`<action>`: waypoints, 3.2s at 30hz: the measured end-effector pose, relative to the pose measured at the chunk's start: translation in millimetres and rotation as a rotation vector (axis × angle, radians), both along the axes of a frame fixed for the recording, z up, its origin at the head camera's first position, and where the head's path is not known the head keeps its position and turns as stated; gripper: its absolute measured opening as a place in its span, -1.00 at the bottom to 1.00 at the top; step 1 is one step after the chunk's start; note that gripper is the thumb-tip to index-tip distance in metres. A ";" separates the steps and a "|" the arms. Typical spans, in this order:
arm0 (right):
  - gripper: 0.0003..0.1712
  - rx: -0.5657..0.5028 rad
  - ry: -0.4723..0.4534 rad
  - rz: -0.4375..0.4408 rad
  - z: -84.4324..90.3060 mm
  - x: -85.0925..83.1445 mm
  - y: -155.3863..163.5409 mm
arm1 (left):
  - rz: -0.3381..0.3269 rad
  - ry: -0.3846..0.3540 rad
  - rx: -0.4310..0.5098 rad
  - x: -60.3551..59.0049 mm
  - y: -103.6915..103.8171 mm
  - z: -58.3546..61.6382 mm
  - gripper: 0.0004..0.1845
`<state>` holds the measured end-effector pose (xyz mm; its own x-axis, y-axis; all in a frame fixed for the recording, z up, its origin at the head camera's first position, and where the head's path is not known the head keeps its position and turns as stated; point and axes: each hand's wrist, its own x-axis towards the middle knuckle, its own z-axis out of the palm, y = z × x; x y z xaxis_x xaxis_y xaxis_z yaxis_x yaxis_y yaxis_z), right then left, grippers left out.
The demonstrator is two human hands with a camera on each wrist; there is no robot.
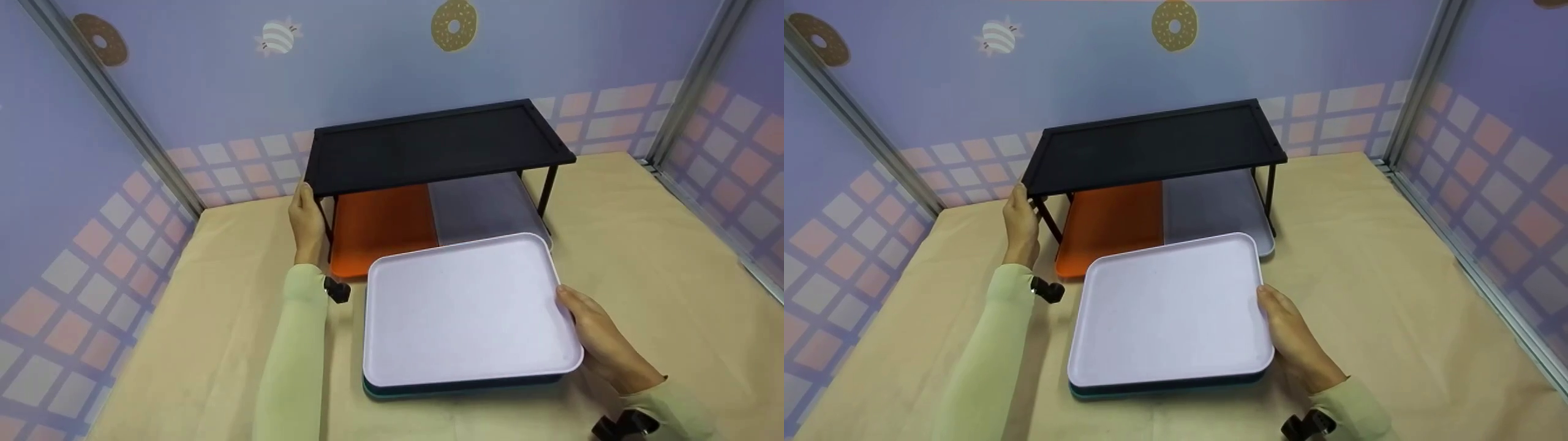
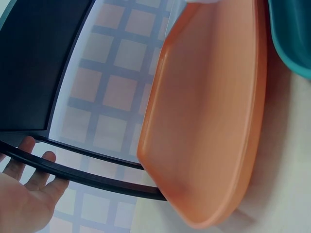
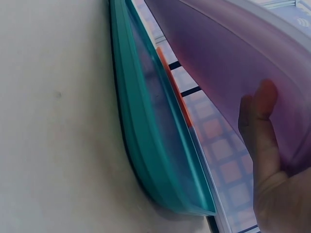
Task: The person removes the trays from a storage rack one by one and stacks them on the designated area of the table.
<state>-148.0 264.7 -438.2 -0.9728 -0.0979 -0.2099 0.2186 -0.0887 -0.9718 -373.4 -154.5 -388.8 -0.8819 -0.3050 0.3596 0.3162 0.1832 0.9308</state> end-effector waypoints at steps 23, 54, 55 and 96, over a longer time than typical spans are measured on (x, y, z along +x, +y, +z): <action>-0.12 0.088 -0.075 0.004 -7.8 -0.8 -3.4 | -0.017 0.011 0.003 -0.7 -0.6 1.1 -0.49; -0.33 0.521 0.102 0.049 -7.4 -5.4 3.4 | -0.048 0.016 0.009 0.7 -1.8 0.0 -0.47; -0.35 0.527 0.116 0.053 -7.2 -5.5 4.7 | -0.049 0.011 0.013 0.8 -2.0 -0.2 -0.46; -0.49 0.797 0.288 0.194 -15.7 -6.9 17.3 | -0.058 -0.009 0.014 2.7 -2.5 -2.0 -0.45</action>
<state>-155.0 282.0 -453.9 -0.9800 -0.1958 -0.0346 -0.1044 0.6550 -0.7484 -370.7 -157.0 -390.8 -0.9016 -0.2577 0.3475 0.3174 0.1519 0.9361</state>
